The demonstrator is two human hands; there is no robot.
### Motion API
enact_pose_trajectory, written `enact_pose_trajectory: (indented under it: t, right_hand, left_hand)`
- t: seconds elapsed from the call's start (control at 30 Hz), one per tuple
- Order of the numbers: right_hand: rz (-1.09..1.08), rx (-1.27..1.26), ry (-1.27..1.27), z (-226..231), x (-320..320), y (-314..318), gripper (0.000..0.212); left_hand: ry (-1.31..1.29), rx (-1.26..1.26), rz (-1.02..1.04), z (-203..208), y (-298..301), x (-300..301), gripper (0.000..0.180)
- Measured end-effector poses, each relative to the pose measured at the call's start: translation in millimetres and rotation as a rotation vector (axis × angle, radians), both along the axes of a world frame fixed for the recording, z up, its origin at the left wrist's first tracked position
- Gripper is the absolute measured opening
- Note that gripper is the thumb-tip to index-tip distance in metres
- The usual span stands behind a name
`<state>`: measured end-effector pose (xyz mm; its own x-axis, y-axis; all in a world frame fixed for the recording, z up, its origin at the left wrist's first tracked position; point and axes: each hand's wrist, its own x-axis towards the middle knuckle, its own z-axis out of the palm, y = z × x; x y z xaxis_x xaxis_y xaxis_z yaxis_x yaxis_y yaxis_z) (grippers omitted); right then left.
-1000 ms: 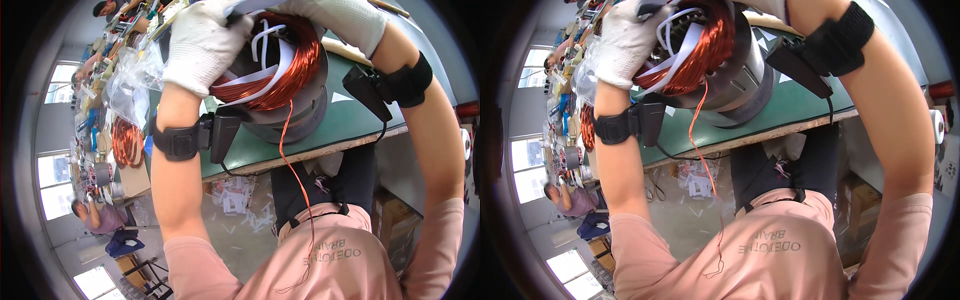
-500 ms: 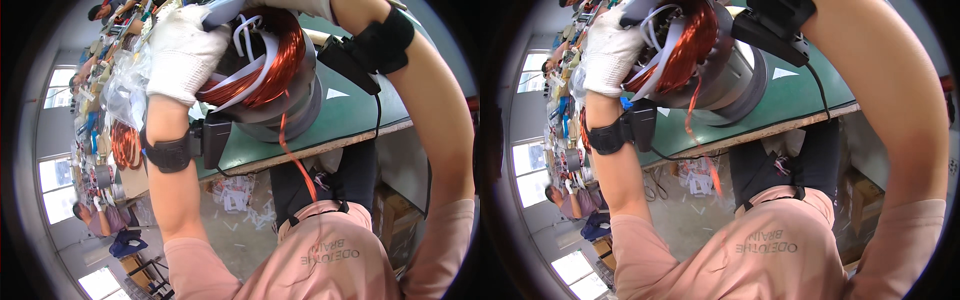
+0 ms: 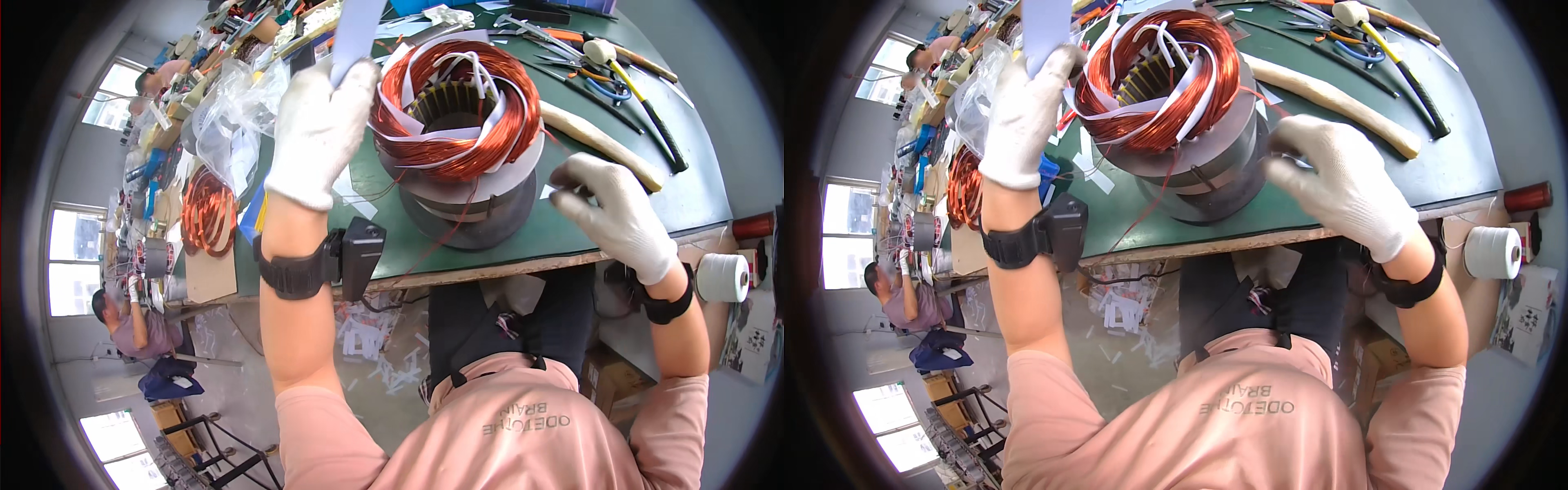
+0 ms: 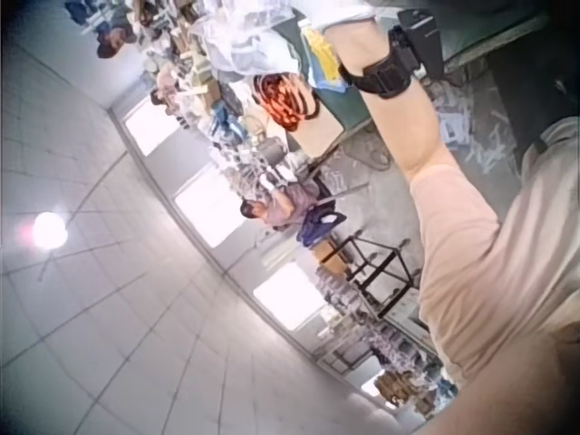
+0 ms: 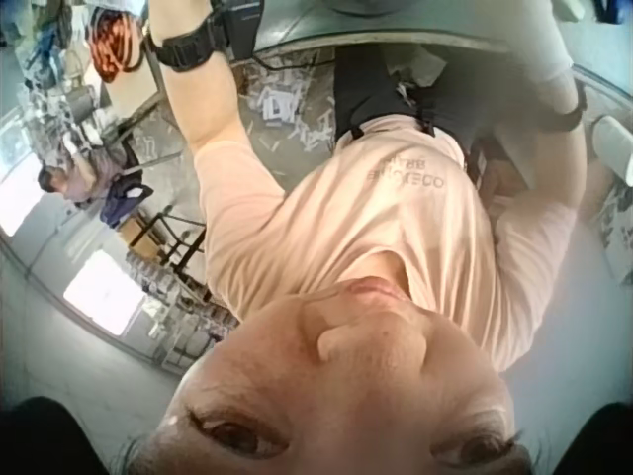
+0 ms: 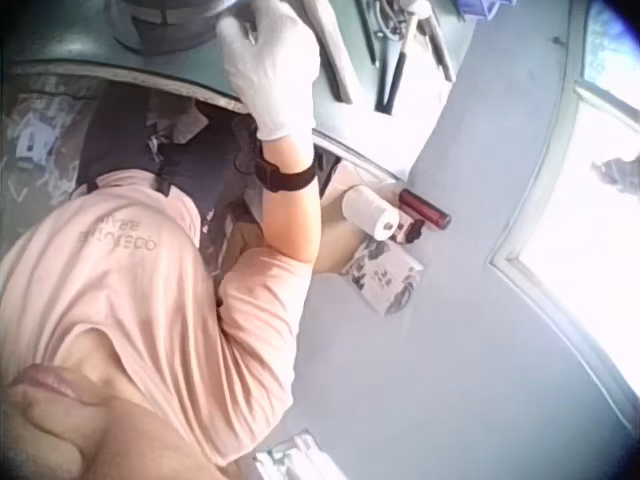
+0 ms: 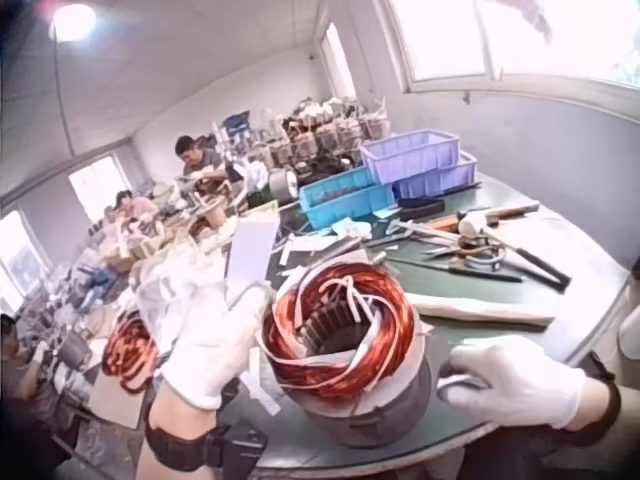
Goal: Inserting insulation paper strips into the slots of an electric motor stator core already containing copper windings.
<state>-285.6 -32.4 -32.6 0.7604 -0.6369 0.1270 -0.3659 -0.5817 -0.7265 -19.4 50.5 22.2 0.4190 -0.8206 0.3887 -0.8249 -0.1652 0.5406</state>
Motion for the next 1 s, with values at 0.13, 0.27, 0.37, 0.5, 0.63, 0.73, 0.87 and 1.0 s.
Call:
enact_pose_trajectory:
  t: [0.13, 0.27, 0.37, 0.5, 0.63, 0.73, 0.87, 1.0]
  right_hand:
    - [0.024, 0.178, -0.101, 24.6, -13.4, 24.2, 0.023]
    - [0.001, 0.438, -0.486, 15.8, 5.9, 47.0, 0.025]
    - [0.030, 0.864, -0.735, 21.1, 19.0, 58.7, 0.021]
    - [-0.173, 0.877, -0.922, 0.9, 16.4, 55.5, 0.023]
    - [-0.238, 0.957, -0.906, -32.2, 4.4, 53.0, 0.022]
    - [-0.299, 0.942, -0.870, -41.4, -1.2, 51.5, 0.024]
    - [-0.263, 1.044, -1.013, -47.2, -5.8, 50.6, 0.024]
    - [-0.384, 1.028, -1.056, -46.7, -16.0, 34.9, 0.027]
  left_hand:
    - [0.114, -0.208, -0.044, 1.9, 31.2, -29.6, 0.036]
    - [0.798, -0.009, -0.220, 8.5, 51.1, -80.6, 0.012]
    - [1.006, 0.149, -0.355, -5.2, 57.7, -98.8, 0.014]
    - [0.895, 0.110, -0.356, -23.7, 62.6, -108.0, 0.024]
    - [0.734, 0.027, -0.288, -39.9, 68.0, -114.2, 0.027]
    - [0.633, 0.039, -0.297, -42.7, 65.3, -123.5, 0.026]
    - [0.571, 0.055, -0.227, -38.3, 60.3, -137.1, 0.024]
    - [0.031, -0.137, -0.197, -32.3, 51.1, -134.9, 0.021]
